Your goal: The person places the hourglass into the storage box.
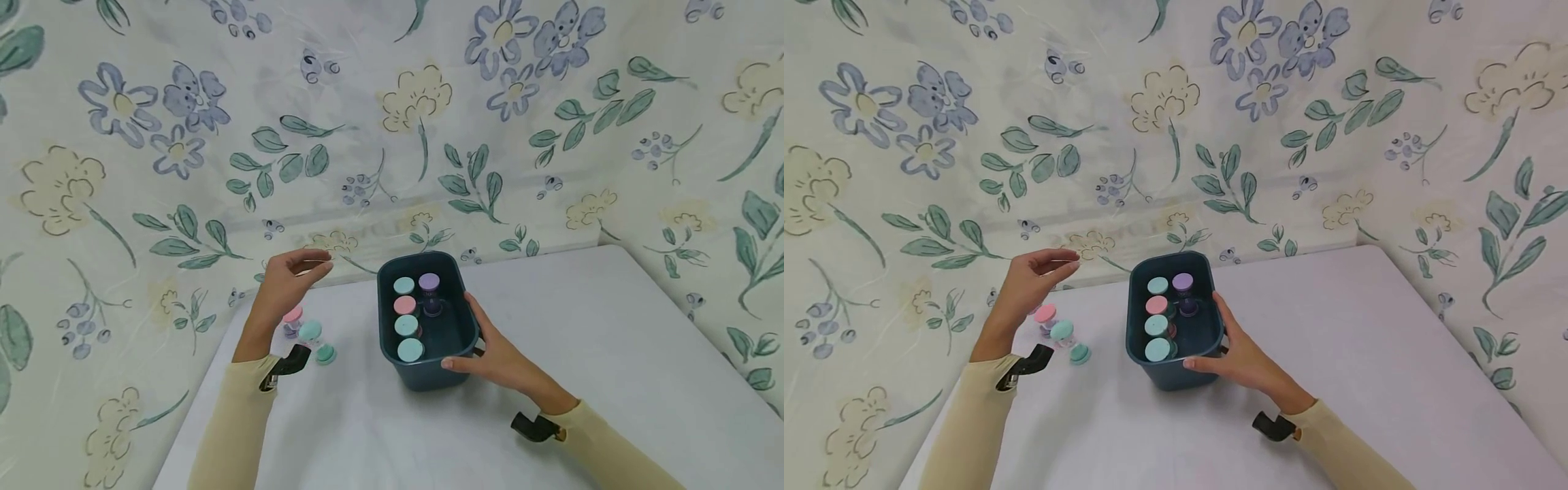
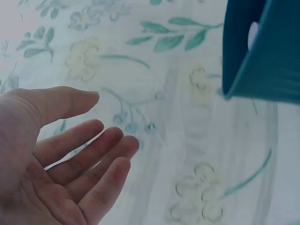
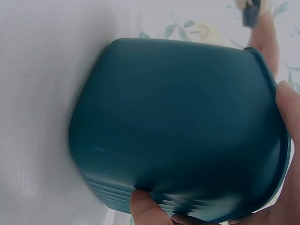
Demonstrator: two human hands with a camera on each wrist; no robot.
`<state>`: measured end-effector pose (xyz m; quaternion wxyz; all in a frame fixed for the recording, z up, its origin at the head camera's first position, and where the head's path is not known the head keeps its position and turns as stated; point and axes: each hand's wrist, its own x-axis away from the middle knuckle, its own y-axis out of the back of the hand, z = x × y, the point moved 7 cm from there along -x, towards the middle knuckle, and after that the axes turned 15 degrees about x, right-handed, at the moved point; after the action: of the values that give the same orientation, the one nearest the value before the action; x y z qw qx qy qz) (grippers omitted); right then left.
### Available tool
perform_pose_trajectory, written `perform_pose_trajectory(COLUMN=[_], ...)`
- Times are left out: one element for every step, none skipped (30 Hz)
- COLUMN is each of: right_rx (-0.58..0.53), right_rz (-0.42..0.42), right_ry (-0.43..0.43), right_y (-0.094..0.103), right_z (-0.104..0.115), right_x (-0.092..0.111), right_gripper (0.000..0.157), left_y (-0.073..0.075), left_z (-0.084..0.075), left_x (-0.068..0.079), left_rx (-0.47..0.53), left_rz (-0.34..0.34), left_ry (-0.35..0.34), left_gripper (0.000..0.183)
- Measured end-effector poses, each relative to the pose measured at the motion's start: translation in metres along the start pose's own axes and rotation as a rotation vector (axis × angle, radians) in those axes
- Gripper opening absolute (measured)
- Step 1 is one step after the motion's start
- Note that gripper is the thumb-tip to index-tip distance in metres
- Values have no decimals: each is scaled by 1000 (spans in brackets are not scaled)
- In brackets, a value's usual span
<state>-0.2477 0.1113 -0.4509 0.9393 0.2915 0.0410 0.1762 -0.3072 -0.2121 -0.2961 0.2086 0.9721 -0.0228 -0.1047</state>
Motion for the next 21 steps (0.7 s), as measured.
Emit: perform_pose_trajectory(right_rx=[-1,2,5,-1,0,-4,-5,-3,-5,-4,1,4,9,12,13,12,10,7,6,5,4], right_rz=[-1,-1,-2,-3,-3,-1,-2,-3,-4,-3,-3,-2,-2,-1,0,1,0,0,-1,0,-2], right_ry=[3,6,8,6,8,10,12,13,14,11,7,4,3,1,-2,-1,1,6,9,14,17], right_y=[0,0,0,0,0,0,1,1,1,0,0,-1,-2,-2,-3,-3,-3,-2,-2,-2,-1], right_z=[0,1,1,1,2,2,2,2,2,1,0,0,-1,-1,-1,-1,-1,-1,0,0,0], right_x=[0,0,0,1,1,1,1,1,1,0,0,0,0,0,0,0,0,0,0,-1,-1], right_gripper=[116,116,116,116,116,116,116,116,116,116,116,116,116,116,115,115,115,115,115,115,115], left_y=[6,11,16,20,24,27,30,32,33,35,36,36,37,37,37,37,36,36,35,34,33], left_z=[4,9,14,19,23,29,34,41,47,53,59,64,69,74,78,83,87,91,95,99,102], left_x=[4,8,11,15,18,22,25,28,30,33,36,39,42,44,47,49,52,53,55,56,58], left_rx=[-3,-4,-4,-5,-7,-6,-3,-4,-7,-7,-11,-13,-13,-10,-5,-2,-4,-4,-4,-5,-5], left_rz=[-17,-33,-47,-60,-72,-85,-97,-108,-118,-127,-136,-146,-155,-164,-172,-181,-189,-195,-199,-199,-196], left_ry=[12,23,30,35,36,38,39,37,40,39,38,40,40,41,46,47,50,57,65,73,81], left_gripper=[45,45,46,47,47,48,49,49,50,51,52,53,53,53,54,55,55,56,57,58,60])
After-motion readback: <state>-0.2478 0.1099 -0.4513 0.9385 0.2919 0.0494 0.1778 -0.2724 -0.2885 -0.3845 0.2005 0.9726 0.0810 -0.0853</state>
